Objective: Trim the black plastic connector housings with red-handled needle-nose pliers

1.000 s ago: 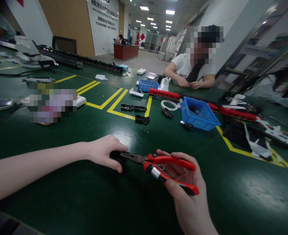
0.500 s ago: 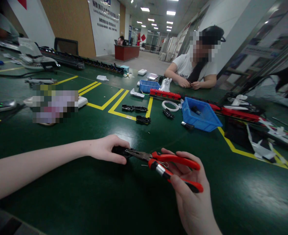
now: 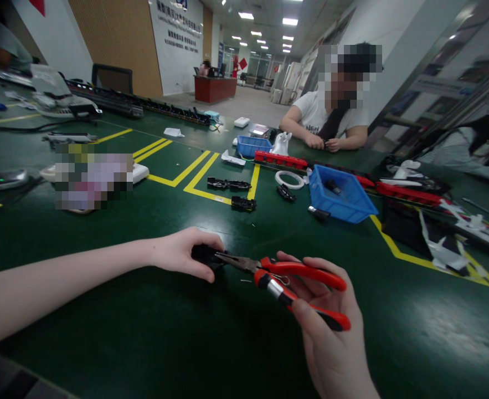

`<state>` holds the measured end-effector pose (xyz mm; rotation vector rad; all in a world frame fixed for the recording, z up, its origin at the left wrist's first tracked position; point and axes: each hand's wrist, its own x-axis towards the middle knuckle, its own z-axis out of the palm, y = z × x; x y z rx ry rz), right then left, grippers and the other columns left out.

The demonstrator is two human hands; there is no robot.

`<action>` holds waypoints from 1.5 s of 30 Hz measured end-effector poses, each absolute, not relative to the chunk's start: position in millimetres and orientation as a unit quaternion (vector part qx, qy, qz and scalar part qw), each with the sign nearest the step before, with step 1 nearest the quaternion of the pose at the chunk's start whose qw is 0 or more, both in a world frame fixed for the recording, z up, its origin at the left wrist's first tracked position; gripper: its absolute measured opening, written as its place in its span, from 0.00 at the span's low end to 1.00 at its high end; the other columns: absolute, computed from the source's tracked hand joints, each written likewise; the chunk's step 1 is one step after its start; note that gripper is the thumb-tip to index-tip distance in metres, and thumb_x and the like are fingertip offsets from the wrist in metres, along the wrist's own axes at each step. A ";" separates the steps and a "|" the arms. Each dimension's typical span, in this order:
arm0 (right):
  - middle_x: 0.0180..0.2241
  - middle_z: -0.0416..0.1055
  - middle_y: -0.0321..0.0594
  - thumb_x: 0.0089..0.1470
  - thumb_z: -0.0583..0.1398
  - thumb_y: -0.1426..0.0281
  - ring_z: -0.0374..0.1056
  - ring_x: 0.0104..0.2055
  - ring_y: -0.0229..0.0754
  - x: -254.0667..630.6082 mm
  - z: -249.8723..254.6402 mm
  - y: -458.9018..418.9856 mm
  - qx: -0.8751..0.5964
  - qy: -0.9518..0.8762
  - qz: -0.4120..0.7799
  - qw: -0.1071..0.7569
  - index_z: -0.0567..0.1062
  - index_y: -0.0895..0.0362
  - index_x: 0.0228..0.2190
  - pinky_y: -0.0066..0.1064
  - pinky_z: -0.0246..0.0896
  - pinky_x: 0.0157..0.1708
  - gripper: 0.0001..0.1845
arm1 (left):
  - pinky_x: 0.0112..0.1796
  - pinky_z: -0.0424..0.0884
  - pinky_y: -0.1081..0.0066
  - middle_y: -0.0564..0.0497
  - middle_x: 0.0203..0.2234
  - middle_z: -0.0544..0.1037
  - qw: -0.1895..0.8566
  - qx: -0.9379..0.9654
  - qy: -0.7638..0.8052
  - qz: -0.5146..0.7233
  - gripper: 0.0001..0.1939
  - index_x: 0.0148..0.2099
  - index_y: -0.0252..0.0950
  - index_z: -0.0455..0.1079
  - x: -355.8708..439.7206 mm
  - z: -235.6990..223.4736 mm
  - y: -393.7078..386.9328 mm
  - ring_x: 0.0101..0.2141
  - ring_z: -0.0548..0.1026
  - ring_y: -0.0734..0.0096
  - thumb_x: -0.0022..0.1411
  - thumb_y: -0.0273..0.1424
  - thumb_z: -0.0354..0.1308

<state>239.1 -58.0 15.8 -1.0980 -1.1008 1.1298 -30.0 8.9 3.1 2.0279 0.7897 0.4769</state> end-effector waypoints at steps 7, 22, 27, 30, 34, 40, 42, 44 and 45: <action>0.45 0.78 0.37 0.42 0.69 0.64 0.72 0.51 0.56 240.3 17.9 -58.6 -0.471 -0.482 0.460 0.578 0.71 0.43 0.40 0.59 0.62 0.54 0.22 | 0.36 0.64 0.71 0.50 0.37 0.75 0.420 0.825 0.307 0.220 0.20 0.49 0.34 0.72 -30.1 1.4 10.1 0.36 0.72 0.67 0.59 0.40 0.65; 0.47 0.77 0.38 0.43 0.68 0.66 0.72 0.52 0.55 240.7 19.0 -62.7 -0.455 -0.507 0.452 0.576 0.71 0.44 0.42 0.55 0.66 0.52 0.22 | 0.36 0.63 0.71 0.50 0.37 0.75 0.418 0.835 0.299 0.195 0.19 0.51 0.35 0.71 -30.2 2.4 9.2 0.37 0.71 0.67 0.63 0.41 0.61; 0.47 0.76 0.36 0.43 0.68 0.67 0.71 0.52 0.55 239.5 20.1 -64.7 -0.455 -0.510 0.457 0.570 0.71 0.43 0.42 0.56 0.66 0.52 0.23 | 0.37 0.64 0.71 0.50 0.38 0.74 0.438 0.822 0.304 0.202 0.19 0.49 0.35 0.71 -29.6 3.0 9.0 0.37 0.71 0.67 0.61 0.41 0.62; 0.47 0.76 0.36 0.42 0.69 0.66 0.71 0.53 0.54 238.4 20.6 -64.5 -0.461 -0.509 0.455 0.567 0.71 0.43 0.42 0.53 0.67 0.52 0.23 | 0.37 0.64 0.70 0.50 0.39 0.74 0.448 0.815 0.303 0.206 0.19 0.50 0.35 0.71 -29.6 2.6 9.2 0.38 0.71 0.67 0.61 0.41 0.63; 0.47 0.76 0.38 0.42 0.70 0.66 0.72 0.51 0.53 240.7 19.7 -61.7 -0.461 -0.510 0.460 0.563 0.71 0.44 0.42 0.51 0.68 0.51 0.24 | 0.38 0.65 0.70 0.50 0.39 0.74 0.436 0.821 0.298 0.215 0.19 0.49 0.35 0.71 -30.2 1.3 9.8 0.38 0.71 0.68 0.61 0.40 0.63; 0.47 0.76 0.41 0.43 0.69 0.65 0.73 0.50 0.53 251.3 15.8 -52.8 -0.437 -0.571 0.442 0.536 0.70 0.47 0.45 0.50 0.68 0.51 0.26 | 0.37 0.65 0.71 0.50 0.39 0.75 0.414 0.838 0.286 0.214 0.20 0.50 0.35 0.71 -29.8 -1.2 10.7 0.38 0.72 0.68 0.59 0.40 0.65; 0.49 0.75 0.42 0.44 0.69 0.65 0.72 0.50 0.52 253.2 12.7 -49.1 -0.434 -0.588 0.432 0.529 0.68 0.47 0.48 0.49 0.67 0.52 0.28 | 0.36 0.64 0.71 0.50 0.39 0.75 0.415 0.835 0.292 0.212 0.20 0.50 0.35 0.71 -29.5 -1.5 10.7 0.37 0.72 0.68 0.60 0.41 0.64; 0.51 0.74 0.44 0.45 0.68 0.65 0.72 0.51 0.52 254.5 8.6 -45.0 -0.423 -0.610 0.418 0.524 0.65 0.47 0.51 0.48 0.67 0.53 0.31 | 0.35 0.64 0.72 0.50 0.38 0.75 0.419 0.831 0.303 0.206 0.19 0.49 0.35 0.71 -29.4 -1.2 10.6 0.36 0.72 0.69 0.60 0.41 0.63; 0.51 0.73 0.44 0.45 0.68 0.64 0.72 0.52 0.51 255.3 6.6 -42.8 -0.416 -0.625 0.411 0.517 0.64 0.47 0.51 0.48 0.67 0.53 0.32 | 0.34 0.64 0.72 0.51 0.37 0.75 0.419 0.830 0.308 0.202 0.19 0.48 0.35 0.71 -29.4 -1.0 10.5 0.35 0.72 0.69 0.61 0.42 0.63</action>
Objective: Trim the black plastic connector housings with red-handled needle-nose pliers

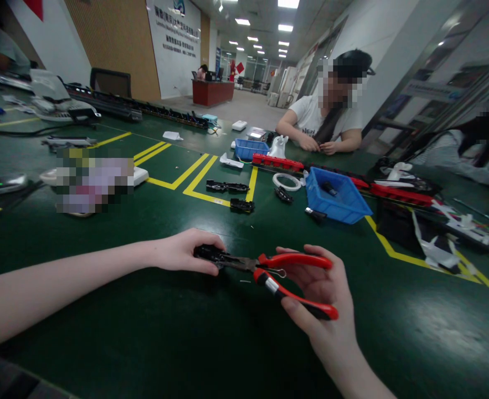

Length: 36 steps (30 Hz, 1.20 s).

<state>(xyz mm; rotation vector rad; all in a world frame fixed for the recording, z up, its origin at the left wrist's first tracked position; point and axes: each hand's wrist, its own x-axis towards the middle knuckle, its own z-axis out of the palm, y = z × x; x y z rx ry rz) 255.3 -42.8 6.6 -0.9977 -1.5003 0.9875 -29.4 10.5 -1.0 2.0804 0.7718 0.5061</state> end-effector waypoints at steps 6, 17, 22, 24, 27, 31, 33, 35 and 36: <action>0.52 0.72 0.47 0.43 0.68 0.54 0.70 0.53 0.54 275.8 4.2 -25.8 -0.409 -0.735 0.310 0.443 0.63 0.48 0.54 0.47 0.66 0.53 0.38 | 0.33 0.63 0.73 0.51 0.35 0.74 0.419 0.828 0.320 0.192 0.20 0.48 0.35 0.72 -30.3 -1.5 10.4 0.34 0.71 0.69 0.60 0.44 0.63; 0.52 0.71 0.48 0.45 0.66 0.52 0.70 0.51 0.57 301.8 -0.6 1.5 -0.450 -0.866 0.133 0.172 0.63 0.50 0.56 0.50 0.70 0.45 0.39 | 0.33 0.62 0.73 0.52 0.35 0.75 0.414 0.833 0.321 0.178 0.20 0.47 0.36 0.72 -29.7 -1.3 11.4 0.34 0.71 0.69 0.60 0.45 0.63; 0.53 0.69 0.52 0.44 0.66 0.49 0.69 0.53 0.57 293.9 5.8 -2.9 -0.448 -0.886 0.058 0.100 0.62 0.53 0.58 0.52 0.69 0.48 0.43 | 0.31 0.61 0.73 0.52 0.33 0.74 0.412 0.836 0.316 0.178 0.20 0.46 0.35 0.72 -29.2 -0.8 10.6 0.32 0.71 0.70 0.59 0.44 0.63; 0.52 0.69 0.51 0.46 0.65 0.50 0.69 0.53 0.56 291.9 6.5 -4.6 -0.440 -0.891 0.058 0.099 0.63 0.53 0.57 0.51 0.69 0.49 0.40 | 0.31 0.61 0.74 0.52 0.32 0.74 0.408 0.836 0.321 0.175 0.20 0.46 0.35 0.72 -28.7 -0.6 9.5 0.32 0.71 0.70 0.59 0.45 0.63; 0.53 0.69 0.49 0.49 0.63 0.56 0.67 0.54 0.53 287.4 3.5 -7.2 -0.418 -0.899 0.064 0.115 0.62 0.53 0.57 0.49 0.67 0.51 0.36 | 0.31 0.60 0.74 0.52 0.33 0.75 0.395 0.840 0.334 0.167 0.21 0.46 0.36 0.72 -27.7 -0.6 7.2 0.32 0.71 0.70 0.59 0.46 0.62; 0.55 0.67 0.49 0.53 0.61 0.59 0.64 0.57 0.54 275.2 -3.4 -11.0 -0.406 -0.902 0.055 0.136 0.58 0.52 0.60 0.52 0.63 0.54 0.36 | 0.30 0.60 0.74 0.52 0.33 0.75 0.373 0.847 0.343 0.158 0.22 0.46 0.36 0.73 -26.2 -0.2 5.2 0.32 0.71 0.69 0.58 0.48 0.62; 0.54 0.67 0.50 0.54 0.60 0.57 0.65 0.56 0.54 268.5 -5.9 -12.5 -0.412 -0.898 0.053 0.144 0.57 0.53 0.61 0.52 0.63 0.54 0.36 | 0.30 0.59 0.74 0.53 0.32 0.75 0.374 0.847 0.343 0.158 0.22 0.46 0.36 0.73 -25.5 0.3 5.1 0.31 0.70 0.70 0.58 0.48 0.62; 0.52 0.68 0.50 0.56 0.59 0.56 0.66 0.55 0.53 263.9 -7.0 -13.4 -0.414 -0.897 0.049 0.150 0.59 0.53 0.59 0.50 0.65 0.51 0.33 | 0.30 0.59 0.74 0.53 0.31 0.75 0.382 0.844 0.342 0.159 0.22 0.46 0.36 0.73 -24.9 0.9 5.0 0.30 0.70 0.71 0.58 0.48 0.63; 0.51 0.68 0.49 0.56 0.59 0.57 0.66 0.53 0.53 262.8 -7.0 -13.8 -0.412 -0.897 0.044 0.155 0.61 0.53 0.58 0.49 0.66 0.50 0.31 | 0.30 0.60 0.74 0.53 0.31 0.75 0.387 0.841 0.341 0.161 0.22 0.46 0.36 0.73 -24.7 1.1 5.0 0.31 0.70 0.71 0.58 0.47 0.63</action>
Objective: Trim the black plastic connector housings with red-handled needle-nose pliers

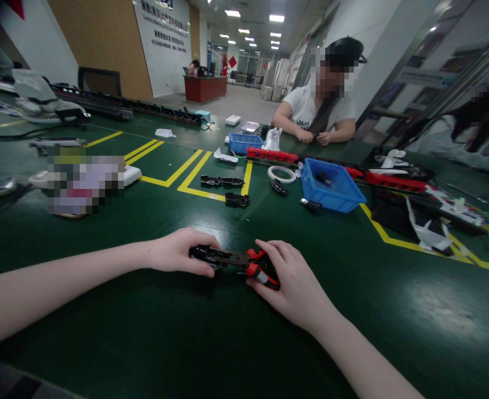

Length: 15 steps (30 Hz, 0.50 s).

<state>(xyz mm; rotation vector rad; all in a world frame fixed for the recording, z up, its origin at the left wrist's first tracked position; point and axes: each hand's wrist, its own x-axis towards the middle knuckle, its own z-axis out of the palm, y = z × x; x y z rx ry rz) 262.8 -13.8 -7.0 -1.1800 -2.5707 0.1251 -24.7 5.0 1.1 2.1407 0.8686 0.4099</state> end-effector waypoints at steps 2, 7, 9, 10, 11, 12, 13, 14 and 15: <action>0.50 0.69 0.49 0.55 0.60 0.57 0.68 0.51 0.52 262.9 -6.0 -14.4 -0.405 -0.898 0.025 0.170 0.64 0.54 0.55 0.47 0.68 0.47 0.28 | 0.31 0.60 0.74 0.53 0.32 0.75 0.397 0.836 0.339 0.167 0.21 0.45 0.36 0.73 -24.4 1.4 4.7 0.31 0.71 0.71 0.58 0.47 0.63; 0.45 0.70 0.49 0.52 0.62 0.58 0.70 0.45 0.50 270.8 -2.1 -17.0 -0.377 -0.898 -0.054 0.220 0.67 0.56 0.50 0.42 0.70 0.41 0.26 | 0.31 0.61 0.74 0.52 0.32 0.76 0.396 0.838 0.337 0.164 0.21 0.46 0.35 0.74 -24.7 1.6 4.3 0.31 0.71 0.71 0.59 0.46 0.62; 0.44 0.71 0.49 0.52 0.63 0.60 0.70 0.44 0.50 272.8 -1.0 -18.2 -0.367 -0.897 -0.074 0.234 0.68 0.57 0.49 0.42 0.70 0.40 0.24 | 0.30 0.61 0.74 0.52 0.31 0.76 0.399 0.836 0.340 0.165 0.20 0.45 0.35 0.74 -25.0 1.5 4.8 0.30 0.71 0.71 0.60 0.46 0.62; 0.44 0.71 0.49 0.52 0.62 0.61 0.71 0.44 0.50 273.2 -0.4 -18.7 -0.365 -0.896 -0.079 0.240 0.67 0.57 0.48 0.42 0.70 0.41 0.24 | 0.30 0.61 0.74 0.52 0.30 0.76 0.400 0.834 0.340 0.168 0.20 0.45 0.35 0.75 -25.2 1.3 5.1 0.30 0.71 0.71 0.60 0.46 0.62; 0.44 0.72 0.49 0.53 0.62 0.61 0.71 0.44 0.50 273.2 0.2 -19.1 -0.364 -0.895 -0.083 0.245 0.67 0.57 0.48 0.42 0.70 0.41 0.23 | 0.30 0.61 0.74 0.52 0.30 0.76 0.400 0.834 0.339 0.170 0.20 0.45 0.35 0.75 -25.5 1.2 5.5 0.30 0.71 0.71 0.60 0.46 0.61; 0.44 0.73 0.49 0.53 0.62 0.62 0.71 0.44 0.50 273.0 0.8 -19.4 -0.364 -0.894 -0.085 0.248 0.67 0.56 0.48 0.42 0.70 0.41 0.23 | 0.30 0.60 0.74 0.52 0.30 0.76 0.400 0.836 0.336 0.171 0.20 0.45 0.35 0.75 -25.7 1.0 5.8 0.29 0.71 0.71 0.60 0.46 0.61; 0.44 0.73 0.49 0.53 0.62 0.62 0.72 0.44 0.50 272.8 1.4 -19.5 -0.365 -0.893 -0.085 0.249 0.67 0.56 0.48 0.42 0.70 0.41 0.22 | 0.30 0.60 0.74 0.52 0.30 0.76 0.398 0.838 0.332 0.171 0.20 0.45 0.35 0.75 -25.9 0.9 6.1 0.29 0.71 0.71 0.60 0.46 0.61; 0.43 0.74 0.48 0.53 0.62 0.63 0.72 0.44 0.50 272.8 2.1 -19.5 -0.366 -0.893 -0.085 0.249 0.67 0.55 0.48 0.42 0.70 0.41 0.22 | 0.30 0.60 0.74 0.52 0.30 0.76 0.395 0.840 0.329 0.171 0.20 0.45 0.35 0.75 -26.0 0.7 6.3 0.29 0.71 0.71 0.60 0.47 0.61; 0.42 0.74 0.48 0.53 0.62 0.63 0.72 0.43 0.50 272.9 2.6 -19.4 -0.366 -0.893 -0.086 0.249 0.67 0.55 0.48 0.42 0.70 0.40 0.22 | 0.29 0.60 0.74 0.52 0.30 0.76 0.393 0.843 0.326 0.170 0.20 0.45 0.35 0.75 -26.2 0.6 6.5 0.29 0.71 0.71 0.61 0.47 0.61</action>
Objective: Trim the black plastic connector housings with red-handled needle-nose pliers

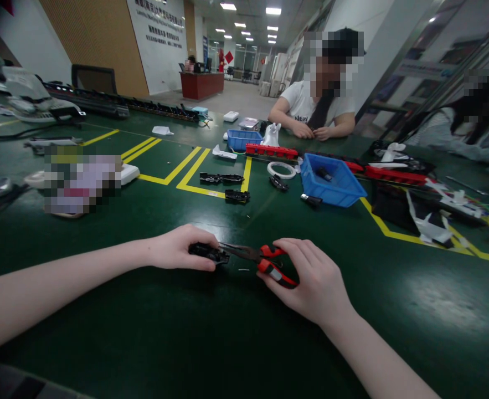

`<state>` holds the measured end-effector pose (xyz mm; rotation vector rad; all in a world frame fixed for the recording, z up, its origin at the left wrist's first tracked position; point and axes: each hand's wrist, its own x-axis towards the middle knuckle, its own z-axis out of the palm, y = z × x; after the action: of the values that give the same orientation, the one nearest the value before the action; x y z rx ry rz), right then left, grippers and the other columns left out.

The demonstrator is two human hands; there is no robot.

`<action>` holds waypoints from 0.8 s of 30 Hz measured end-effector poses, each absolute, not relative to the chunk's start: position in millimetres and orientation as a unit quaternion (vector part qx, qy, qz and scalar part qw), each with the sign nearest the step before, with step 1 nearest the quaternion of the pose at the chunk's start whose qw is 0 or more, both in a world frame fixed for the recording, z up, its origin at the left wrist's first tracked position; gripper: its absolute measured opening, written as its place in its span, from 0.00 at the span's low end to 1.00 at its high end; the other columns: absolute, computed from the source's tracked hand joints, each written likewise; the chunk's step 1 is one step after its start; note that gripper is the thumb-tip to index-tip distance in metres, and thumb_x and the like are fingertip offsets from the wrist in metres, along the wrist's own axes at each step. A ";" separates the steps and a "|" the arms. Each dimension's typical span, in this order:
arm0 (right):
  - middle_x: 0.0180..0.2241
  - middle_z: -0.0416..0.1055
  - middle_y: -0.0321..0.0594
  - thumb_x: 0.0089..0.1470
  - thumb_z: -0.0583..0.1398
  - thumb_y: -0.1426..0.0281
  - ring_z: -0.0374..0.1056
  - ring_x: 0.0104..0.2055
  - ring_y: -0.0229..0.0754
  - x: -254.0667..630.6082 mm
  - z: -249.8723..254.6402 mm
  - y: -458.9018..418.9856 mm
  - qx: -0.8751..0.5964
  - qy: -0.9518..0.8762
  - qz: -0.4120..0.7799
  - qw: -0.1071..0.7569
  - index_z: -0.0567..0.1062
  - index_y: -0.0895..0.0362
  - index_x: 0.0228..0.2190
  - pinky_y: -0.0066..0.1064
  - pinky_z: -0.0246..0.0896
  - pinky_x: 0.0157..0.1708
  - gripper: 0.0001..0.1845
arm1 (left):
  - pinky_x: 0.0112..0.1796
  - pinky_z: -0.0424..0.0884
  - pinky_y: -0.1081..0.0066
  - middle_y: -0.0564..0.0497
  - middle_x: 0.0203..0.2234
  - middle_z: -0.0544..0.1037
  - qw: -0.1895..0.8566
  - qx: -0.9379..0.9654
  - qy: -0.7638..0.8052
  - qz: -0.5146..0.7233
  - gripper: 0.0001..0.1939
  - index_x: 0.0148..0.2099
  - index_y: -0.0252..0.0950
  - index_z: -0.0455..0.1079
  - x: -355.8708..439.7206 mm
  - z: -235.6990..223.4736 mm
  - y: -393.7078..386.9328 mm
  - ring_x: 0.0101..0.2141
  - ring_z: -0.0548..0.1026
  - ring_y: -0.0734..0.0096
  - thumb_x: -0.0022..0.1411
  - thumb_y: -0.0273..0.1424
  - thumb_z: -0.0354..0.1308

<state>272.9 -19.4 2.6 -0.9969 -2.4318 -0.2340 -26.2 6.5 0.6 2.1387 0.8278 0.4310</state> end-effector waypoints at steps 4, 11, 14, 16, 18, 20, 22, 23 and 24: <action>0.41 0.75 0.47 0.51 0.63 0.63 0.73 0.41 0.50 275.3 4.6 -18.7 -0.352 -0.897 -0.102 0.247 0.68 0.55 0.48 0.41 0.70 0.38 0.23 | 0.29 0.60 0.74 0.52 0.30 0.76 0.387 0.848 0.319 0.169 0.19 0.44 0.35 0.75 -26.7 0.6 6.3 0.30 0.71 0.71 0.62 0.46 0.60; 0.40 0.75 0.47 0.51 0.64 0.64 0.73 0.39 0.47 278.3 6.7 -16.8 -0.323 -0.910 -0.112 0.233 0.69 0.56 0.49 0.38 0.71 0.35 0.24 | 0.30 0.61 0.74 0.52 0.31 0.76 0.380 0.854 0.316 0.162 0.19 0.45 0.35 0.75 -26.6 2.6 5.7 0.30 0.71 0.71 0.61 0.46 0.60; 0.41 0.75 0.47 0.51 0.64 0.63 0.73 0.39 0.47 278.6 6.5 -16.8 -0.320 -0.910 -0.119 0.234 0.69 0.56 0.49 0.38 0.71 0.36 0.24 | 0.30 0.61 0.74 0.52 0.30 0.75 0.384 0.850 0.321 0.164 0.19 0.44 0.35 0.74 -26.3 2.7 5.4 0.30 0.71 0.72 0.60 0.46 0.62; 0.41 0.75 0.46 0.50 0.64 0.64 0.73 0.39 0.47 278.7 6.5 -17.3 -0.321 -0.910 -0.115 0.236 0.69 0.56 0.49 0.38 0.71 0.36 0.24 | 0.29 0.60 0.74 0.53 0.29 0.75 0.385 0.847 0.325 0.171 0.20 0.43 0.34 0.74 -26.2 2.1 5.5 0.29 0.70 0.72 0.59 0.46 0.62; 0.41 0.76 0.46 0.50 0.64 0.64 0.73 0.40 0.47 278.6 6.5 -18.0 -0.323 -0.910 -0.108 0.238 0.69 0.55 0.49 0.38 0.71 0.36 0.25 | 0.28 0.59 0.75 0.53 0.28 0.73 0.385 0.845 0.328 0.174 0.20 0.41 0.34 0.74 -26.2 1.3 6.0 0.28 0.69 0.73 0.58 0.47 0.63; 0.41 0.76 0.46 0.50 0.64 0.63 0.73 0.40 0.48 278.4 6.3 -18.7 -0.325 -0.910 -0.108 0.233 0.70 0.54 0.50 0.39 0.71 0.37 0.25 | 0.27 0.58 0.75 0.54 0.26 0.72 0.387 0.845 0.329 0.169 0.21 0.38 0.34 0.73 -26.3 1.0 6.5 0.27 0.67 0.74 0.58 0.48 0.63; 0.42 0.76 0.47 0.50 0.64 0.63 0.73 0.40 0.48 278.2 5.9 -19.2 -0.321 -0.912 -0.117 0.227 0.70 0.55 0.49 0.39 0.71 0.37 0.25 | 0.27 0.57 0.75 0.55 0.25 0.71 0.389 0.845 0.329 0.162 0.21 0.36 0.33 0.72 -26.3 1.2 6.8 0.26 0.66 0.74 0.57 0.49 0.63; 0.42 0.76 0.47 0.50 0.64 0.63 0.73 0.40 0.48 278.1 5.7 -19.4 -0.319 -0.913 -0.121 0.224 0.70 0.55 0.49 0.39 0.71 0.37 0.25 | 0.27 0.57 0.75 0.55 0.25 0.71 0.389 0.846 0.328 0.160 0.22 0.36 0.33 0.72 -26.2 1.4 6.8 0.26 0.66 0.74 0.57 0.49 0.63; 0.42 0.76 0.47 0.50 0.64 0.62 0.73 0.39 0.48 278.0 5.4 -19.6 -0.319 -0.914 -0.122 0.220 0.70 0.56 0.49 0.40 0.71 0.37 0.25 | 0.27 0.57 0.75 0.55 0.25 0.71 0.388 0.846 0.329 0.158 0.22 0.35 0.33 0.72 -26.2 1.5 6.7 0.26 0.66 0.74 0.57 0.49 0.63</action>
<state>278.0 -19.6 5.4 -0.8819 -2.5267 -0.3376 -26.2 6.7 1.5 2.1527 0.8365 0.4027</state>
